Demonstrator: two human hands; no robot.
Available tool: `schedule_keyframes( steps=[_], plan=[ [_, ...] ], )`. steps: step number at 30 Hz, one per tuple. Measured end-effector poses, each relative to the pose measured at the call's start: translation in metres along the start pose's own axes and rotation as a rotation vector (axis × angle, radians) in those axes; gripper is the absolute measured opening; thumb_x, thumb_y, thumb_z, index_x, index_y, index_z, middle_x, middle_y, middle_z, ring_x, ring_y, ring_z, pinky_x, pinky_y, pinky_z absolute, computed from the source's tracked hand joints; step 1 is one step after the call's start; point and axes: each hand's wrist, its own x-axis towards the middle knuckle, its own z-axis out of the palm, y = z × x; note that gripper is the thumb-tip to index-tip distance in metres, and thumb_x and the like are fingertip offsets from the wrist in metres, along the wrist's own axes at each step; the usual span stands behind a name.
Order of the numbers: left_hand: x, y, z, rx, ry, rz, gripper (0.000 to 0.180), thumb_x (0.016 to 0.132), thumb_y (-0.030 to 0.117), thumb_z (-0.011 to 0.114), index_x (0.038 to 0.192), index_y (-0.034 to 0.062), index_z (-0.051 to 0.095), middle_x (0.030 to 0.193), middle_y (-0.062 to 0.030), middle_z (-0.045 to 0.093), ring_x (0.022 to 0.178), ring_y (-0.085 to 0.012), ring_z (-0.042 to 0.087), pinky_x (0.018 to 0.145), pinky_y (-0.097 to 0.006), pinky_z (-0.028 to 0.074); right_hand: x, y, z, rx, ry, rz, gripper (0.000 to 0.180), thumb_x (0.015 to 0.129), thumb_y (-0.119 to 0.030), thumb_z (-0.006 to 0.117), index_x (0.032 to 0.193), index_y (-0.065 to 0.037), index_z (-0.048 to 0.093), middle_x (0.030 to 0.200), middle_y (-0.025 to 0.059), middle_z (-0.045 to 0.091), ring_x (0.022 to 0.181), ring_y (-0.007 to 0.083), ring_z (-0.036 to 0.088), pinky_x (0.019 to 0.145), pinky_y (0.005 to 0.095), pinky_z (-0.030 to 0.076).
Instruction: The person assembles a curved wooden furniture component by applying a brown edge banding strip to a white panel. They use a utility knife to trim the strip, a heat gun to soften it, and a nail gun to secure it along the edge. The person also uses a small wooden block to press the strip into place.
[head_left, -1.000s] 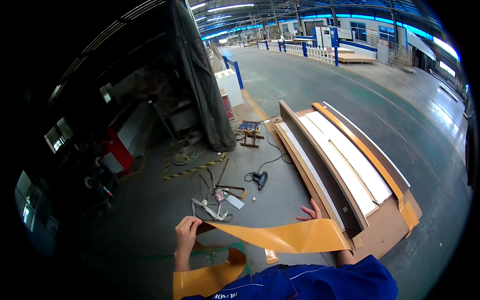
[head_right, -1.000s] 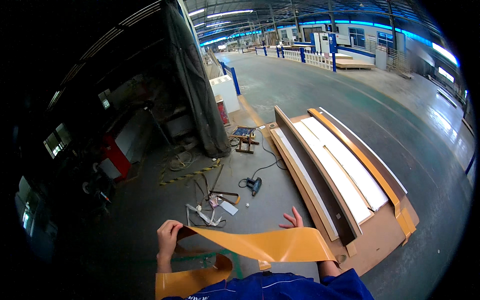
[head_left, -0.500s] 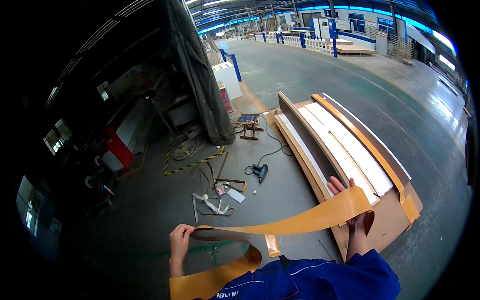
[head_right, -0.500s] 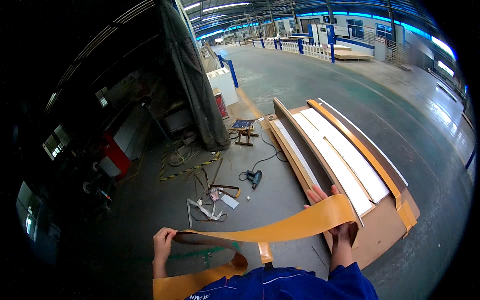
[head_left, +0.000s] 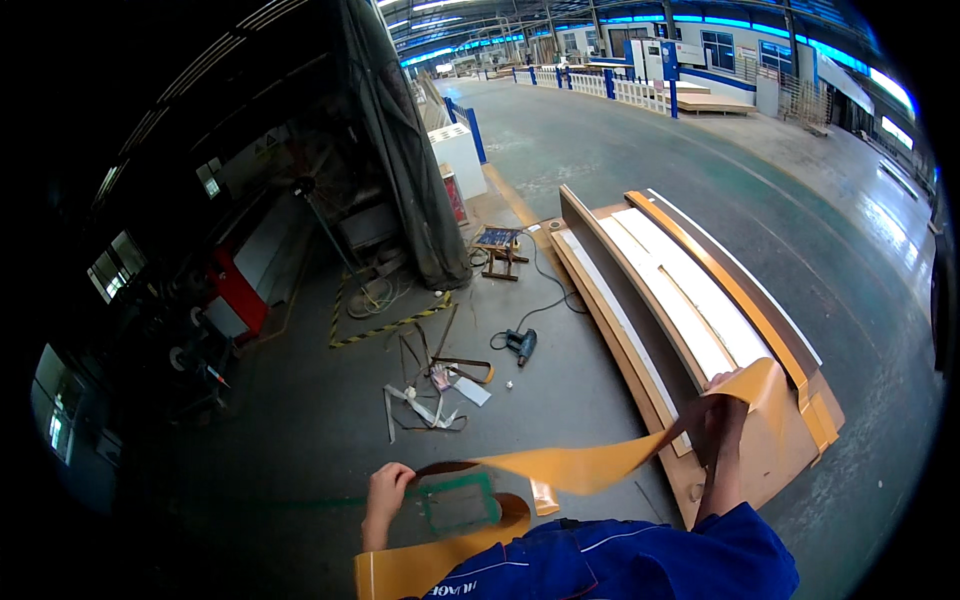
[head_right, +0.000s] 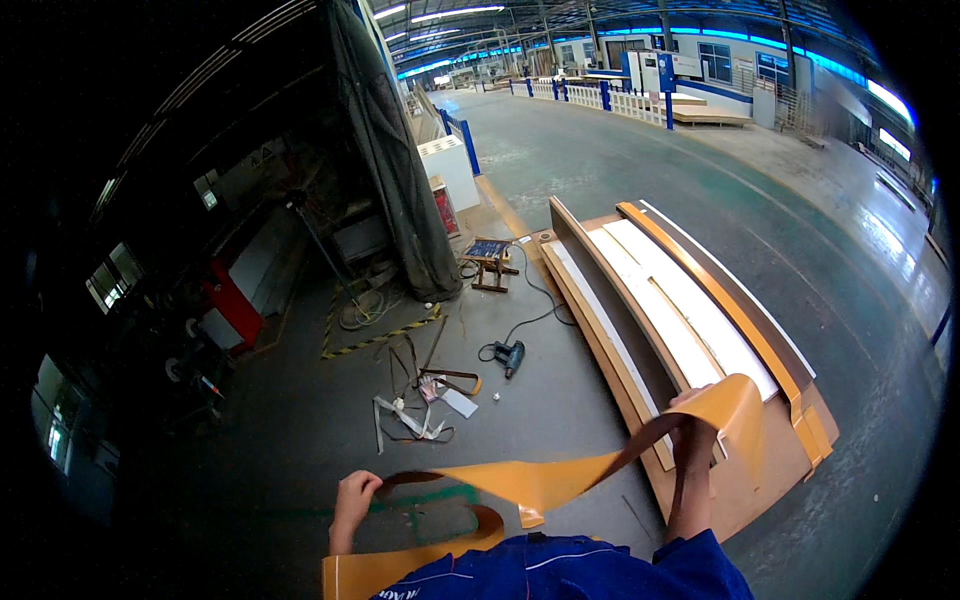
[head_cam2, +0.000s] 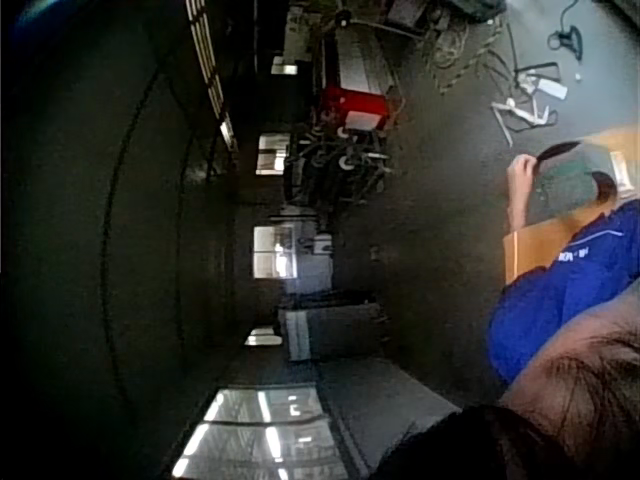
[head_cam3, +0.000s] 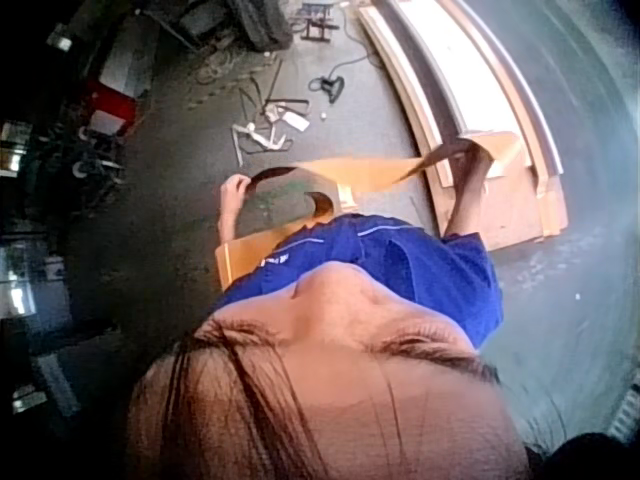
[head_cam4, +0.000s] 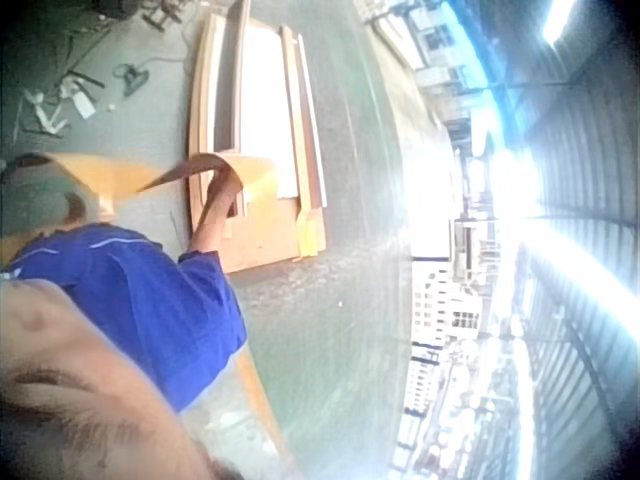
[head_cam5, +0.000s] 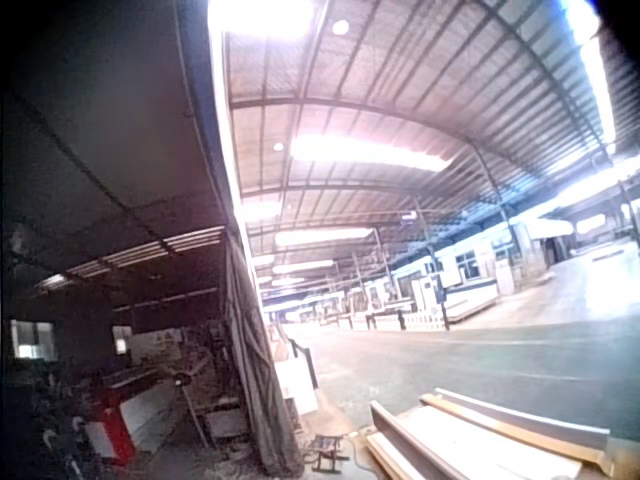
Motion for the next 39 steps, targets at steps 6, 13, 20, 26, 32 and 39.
schedule_keyframes(
  steps=[6, 13, 20, 26, 32, 39],
  plan=[
    [0.004, 0.04, 0.03, -0.278, -0.299, 0.03, 0.034, 0.081, 0.02, 0.06, 0.11, 0.0051, 0.052, 0.108, -0.0137, 0.056, 0.1, -0.0264, 0.054, 0.081, -0.034, 0.044, -0.049, 0.032, 0.062, 0.033, 0.138, 0.425, 0.02, 0.085, -0.012, 0.053, 0.103, -0.005, 0.049, 0.091, 0.0066, 0.057, 0.084, 0.0167, 0.055, 0.078, 0.03, 0.046],
    [0.014, 0.117, 0.078, -0.724, -0.472, 0.406, 0.064, 0.084, 0.018, 0.056, 0.135, 0.0019, 0.019, 0.135, -0.0161, 0.031, 0.126, -0.0257, 0.029, 0.103, -0.036, 0.024, -0.082, 0.076, 0.122, 0.221, 0.07, 0.78, 0.025, 0.086, -0.008, 0.052, 0.11, 0.0, 0.047, 0.109, 0.0108, 0.055, 0.102, 0.0213, 0.053, 0.087, 0.0349, 0.045],
    [0.027, 0.138, 0.072, -0.955, -0.468, 0.286, 0.061, 0.085, 0.015, 0.056, 0.133, -0.0001, 0.022, 0.134, -0.0128, 0.033, 0.122, -0.0216, 0.034, 0.101, -0.033, 0.028, -0.082, 0.061, 0.139, 0.38, 0.021, 0.902, 0.027, 0.086, -0.008, 0.053, 0.111, -0.001, 0.046, 0.111, 0.0105, 0.055, 0.102, 0.0203, 0.054, 0.089, 0.0351, 0.044],
    [0.021, 0.138, 0.079, -1.05, -0.485, 0.115, 0.036, 0.085, 0.015, 0.057, 0.114, -0.0021, 0.047, 0.105, -0.0065, 0.056, 0.094, -0.0135, 0.053, 0.084, -0.027, 0.041, -0.104, 0.059, 0.152, 0.354, -0.043, 0.969, 0.031, 0.085, -0.005, 0.053, 0.114, 0.002, 0.045, 0.114, 0.0122, 0.054, 0.104, 0.0202, 0.053, 0.091, 0.0347, 0.042],
    [0.013, 0.142, 0.07, -0.689, -0.368, 0.224, 0.021, 0.084, 0.016, 0.057, 0.096, -0.0013, 0.057, 0.08, -0.0092, 0.062, 0.071, -0.0132, 0.056, 0.065, -0.026, 0.044, -0.098, 0.059, 0.14, 0.177, -0.069, 1.002, 0.031, 0.084, -0.008, 0.057, 0.112, 0.001, 0.047, 0.112, 0.012, 0.055, 0.103, 0.0196, 0.053, 0.091, 0.0337, 0.041],
    [0.017, 0.132, 0.041, -0.244, -0.348, 0.304, 0.019, 0.082, 0.018, 0.057, 0.086, -0.001, 0.056, 0.074, -0.0194, 0.057, 0.065, -0.0308, 0.057, 0.058, -0.033, 0.043, -0.038, 0.055, 0.076, 0.251, 0.083, 0.492, 0.026, 0.089, -0.021, 0.049, 0.107, -0.003, 0.052, 0.097, 0.0086, 0.059, 0.085, 0.0145, 0.058, 0.08, 0.0298, 0.046]
  ],
)
